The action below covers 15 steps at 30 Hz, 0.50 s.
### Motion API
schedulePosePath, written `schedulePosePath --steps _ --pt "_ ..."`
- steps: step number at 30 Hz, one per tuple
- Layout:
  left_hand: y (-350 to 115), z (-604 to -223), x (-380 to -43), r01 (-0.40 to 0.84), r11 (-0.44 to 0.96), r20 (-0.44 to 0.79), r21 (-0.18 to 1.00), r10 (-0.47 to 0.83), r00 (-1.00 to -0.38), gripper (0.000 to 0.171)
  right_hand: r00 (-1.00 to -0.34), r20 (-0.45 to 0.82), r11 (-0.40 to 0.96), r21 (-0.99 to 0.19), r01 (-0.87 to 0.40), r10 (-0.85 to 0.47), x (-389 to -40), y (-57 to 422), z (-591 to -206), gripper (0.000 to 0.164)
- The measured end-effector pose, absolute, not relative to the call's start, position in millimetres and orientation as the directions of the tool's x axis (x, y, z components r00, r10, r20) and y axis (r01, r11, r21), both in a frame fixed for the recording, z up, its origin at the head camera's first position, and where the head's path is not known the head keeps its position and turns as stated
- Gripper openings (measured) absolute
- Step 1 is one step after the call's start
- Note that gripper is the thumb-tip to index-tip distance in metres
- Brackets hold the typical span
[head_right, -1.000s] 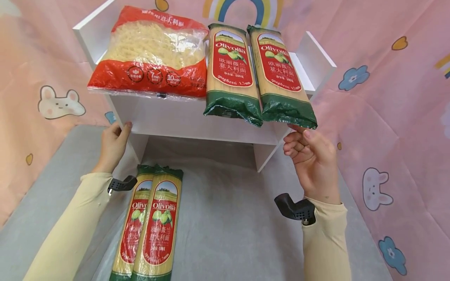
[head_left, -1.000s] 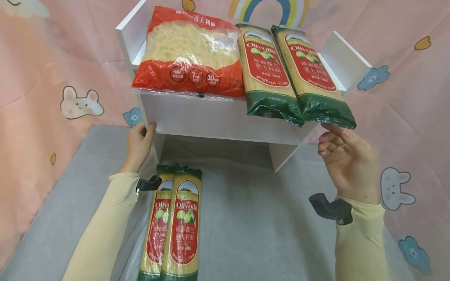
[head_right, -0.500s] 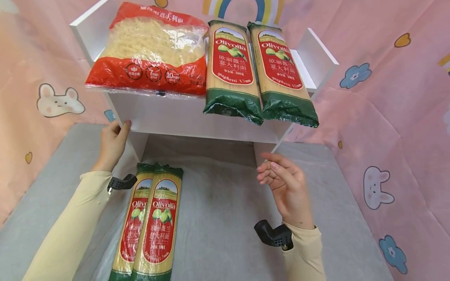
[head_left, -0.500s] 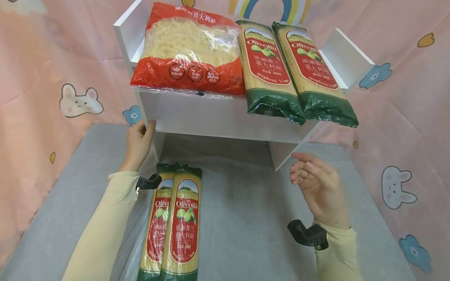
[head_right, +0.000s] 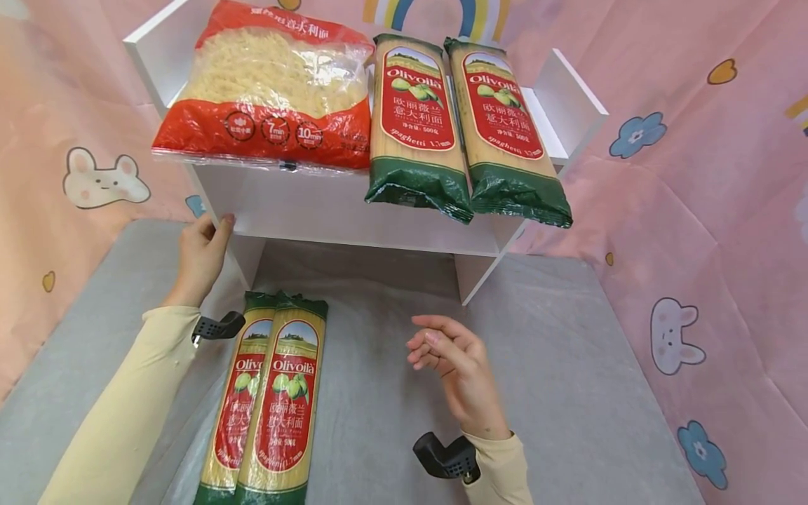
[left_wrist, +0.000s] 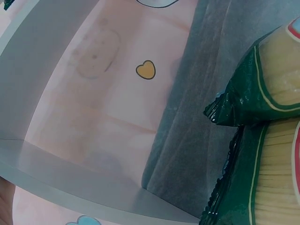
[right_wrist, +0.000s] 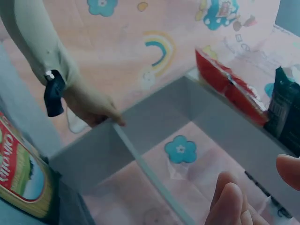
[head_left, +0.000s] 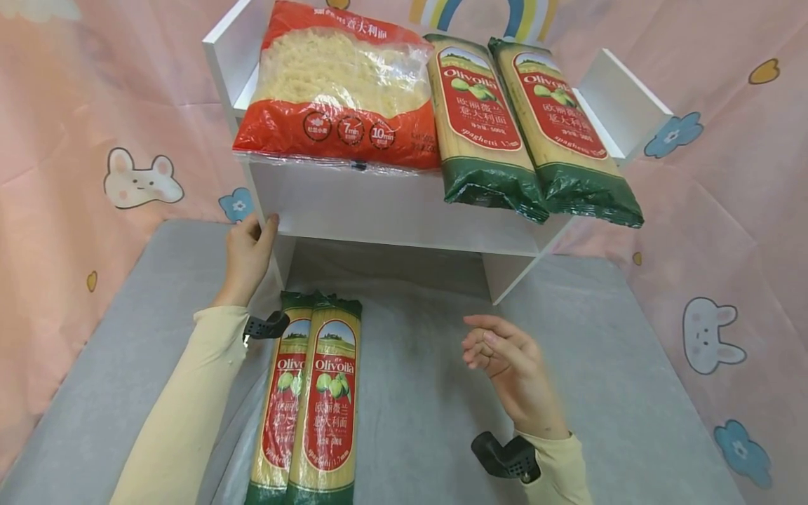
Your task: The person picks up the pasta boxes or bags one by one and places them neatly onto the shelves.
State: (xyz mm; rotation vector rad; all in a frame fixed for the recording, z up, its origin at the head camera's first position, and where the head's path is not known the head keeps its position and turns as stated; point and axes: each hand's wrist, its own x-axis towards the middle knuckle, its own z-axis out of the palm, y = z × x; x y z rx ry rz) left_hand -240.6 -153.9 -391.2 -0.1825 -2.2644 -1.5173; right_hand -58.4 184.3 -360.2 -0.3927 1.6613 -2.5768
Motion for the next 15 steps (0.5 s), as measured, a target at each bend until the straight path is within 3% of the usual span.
schedulePosePath --steps 8,15 --pt "-153.1 -391.4 -240.8 0.323 0.388 0.392 0.863 -0.111 -0.913 0.031 -0.973 0.162 -0.387 -0.918 -0.087 -0.165 -51.0 177.9 -377.8 0.029" --pt "-153.6 -391.5 -240.3 0.324 0.392 0.399 0.861 -0.126 -0.908 0.031 -0.979 0.074 -0.35 -0.937 -0.004 -0.188 -42.5 167.9 -395.5 0.025"
